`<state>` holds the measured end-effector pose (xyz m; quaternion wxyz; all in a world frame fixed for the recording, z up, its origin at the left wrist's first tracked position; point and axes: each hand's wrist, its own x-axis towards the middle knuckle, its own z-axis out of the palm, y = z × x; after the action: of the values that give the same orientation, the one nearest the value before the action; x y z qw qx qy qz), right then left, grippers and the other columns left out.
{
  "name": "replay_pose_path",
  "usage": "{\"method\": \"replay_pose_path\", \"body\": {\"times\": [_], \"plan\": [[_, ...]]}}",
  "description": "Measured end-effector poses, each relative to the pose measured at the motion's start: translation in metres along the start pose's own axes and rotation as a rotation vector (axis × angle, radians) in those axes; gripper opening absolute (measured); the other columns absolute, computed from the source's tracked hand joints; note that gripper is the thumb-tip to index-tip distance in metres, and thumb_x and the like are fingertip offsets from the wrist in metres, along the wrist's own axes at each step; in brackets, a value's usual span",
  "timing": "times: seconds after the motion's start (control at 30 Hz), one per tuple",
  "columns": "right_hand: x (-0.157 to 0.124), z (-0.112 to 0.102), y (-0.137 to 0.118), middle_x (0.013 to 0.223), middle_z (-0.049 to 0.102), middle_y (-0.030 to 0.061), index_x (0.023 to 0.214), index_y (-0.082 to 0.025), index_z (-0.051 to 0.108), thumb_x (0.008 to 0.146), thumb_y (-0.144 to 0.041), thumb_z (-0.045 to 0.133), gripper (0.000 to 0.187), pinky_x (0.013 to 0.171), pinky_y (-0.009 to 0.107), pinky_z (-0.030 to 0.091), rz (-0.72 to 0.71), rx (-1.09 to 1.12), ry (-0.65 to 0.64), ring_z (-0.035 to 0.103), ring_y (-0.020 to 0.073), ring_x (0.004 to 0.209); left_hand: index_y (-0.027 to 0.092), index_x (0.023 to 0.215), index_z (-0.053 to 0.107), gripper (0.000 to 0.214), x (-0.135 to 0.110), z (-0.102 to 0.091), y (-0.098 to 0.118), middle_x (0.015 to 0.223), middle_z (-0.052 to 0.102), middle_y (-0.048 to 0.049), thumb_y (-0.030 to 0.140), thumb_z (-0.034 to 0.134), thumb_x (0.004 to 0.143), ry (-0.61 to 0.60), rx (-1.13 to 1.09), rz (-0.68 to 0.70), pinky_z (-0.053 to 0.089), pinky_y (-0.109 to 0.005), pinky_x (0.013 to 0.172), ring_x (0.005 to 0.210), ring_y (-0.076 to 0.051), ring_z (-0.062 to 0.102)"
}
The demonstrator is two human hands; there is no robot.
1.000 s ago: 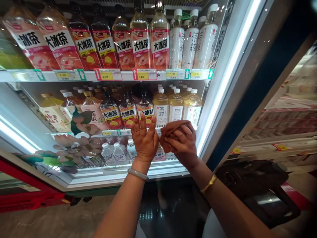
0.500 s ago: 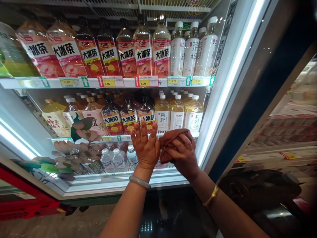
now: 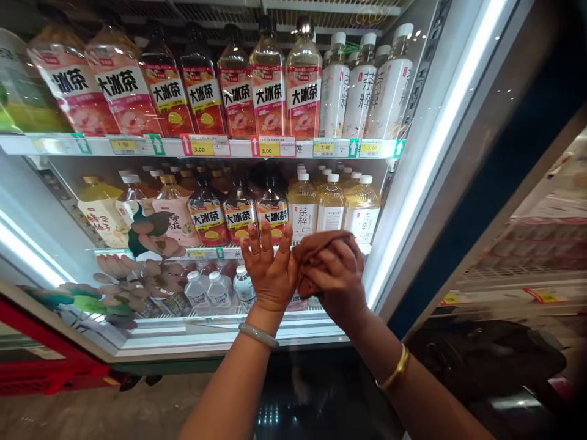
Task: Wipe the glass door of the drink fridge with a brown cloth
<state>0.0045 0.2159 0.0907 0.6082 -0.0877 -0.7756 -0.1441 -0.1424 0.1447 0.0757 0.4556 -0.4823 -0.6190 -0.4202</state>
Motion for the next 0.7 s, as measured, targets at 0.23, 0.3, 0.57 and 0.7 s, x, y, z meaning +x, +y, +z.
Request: {"method": "replay_pose_path", "body": {"times": [0.23,0.3,0.57,0.7], "plan": [[-0.003,-0.015,0.025,0.103,0.070,0.0025,0.087,-0.033,0.080,0.087,-0.027,0.076,0.007,0.110,0.055,0.046,0.074,0.020,0.050,0.059,0.0269,0.116,0.029,0.162,0.032,0.067,0.000,-0.002,0.001,0.175,0.012,-0.0034,0.025,0.049,0.097,-0.040,0.021,-0.012,0.000,-0.049,0.133,0.164,-0.025,0.000],[0.024,-0.014,0.030,0.109,0.067,0.0061,0.090,-0.032,0.081,0.089,-0.029,0.072,0.010,0.109,0.058,0.047,0.148,0.010,0.134,0.057,0.0311,0.121,0.029,0.162,0.034,0.065,0.000,-0.002,0.000,0.175,0.014,-0.0031,0.027,0.047,0.098,-0.036,0.006,-0.011,0.000,-0.049,0.133,0.164,-0.025,-0.001],[0.025,-0.006,0.014,0.113,0.070,0.0035,0.095,-0.032,0.080,0.091,-0.028,0.070,0.011,0.122,0.060,0.038,-0.014,0.014,0.042,0.051,0.0313,0.130,0.030,0.160,0.039,0.066,-0.001,-0.001,-0.001,0.175,0.014,-0.0037,0.026,0.052,0.096,-0.040,0.024,-0.020,0.002,-0.052,0.133,0.164,-0.026,0.002],[-0.004,-0.018,0.026,0.107,0.071,0.0018,0.089,-0.031,0.079,0.088,-0.025,0.075,0.007,0.117,0.058,0.043,-0.039,-0.006,0.002,0.056,0.0282,0.121,0.029,0.159,0.042,0.063,-0.001,-0.002,0.000,0.174,0.018,-0.0040,0.026,0.050,0.096,-0.078,-0.008,-0.054,0.000,-0.052,0.133,0.164,-0.026,0.001]]}}
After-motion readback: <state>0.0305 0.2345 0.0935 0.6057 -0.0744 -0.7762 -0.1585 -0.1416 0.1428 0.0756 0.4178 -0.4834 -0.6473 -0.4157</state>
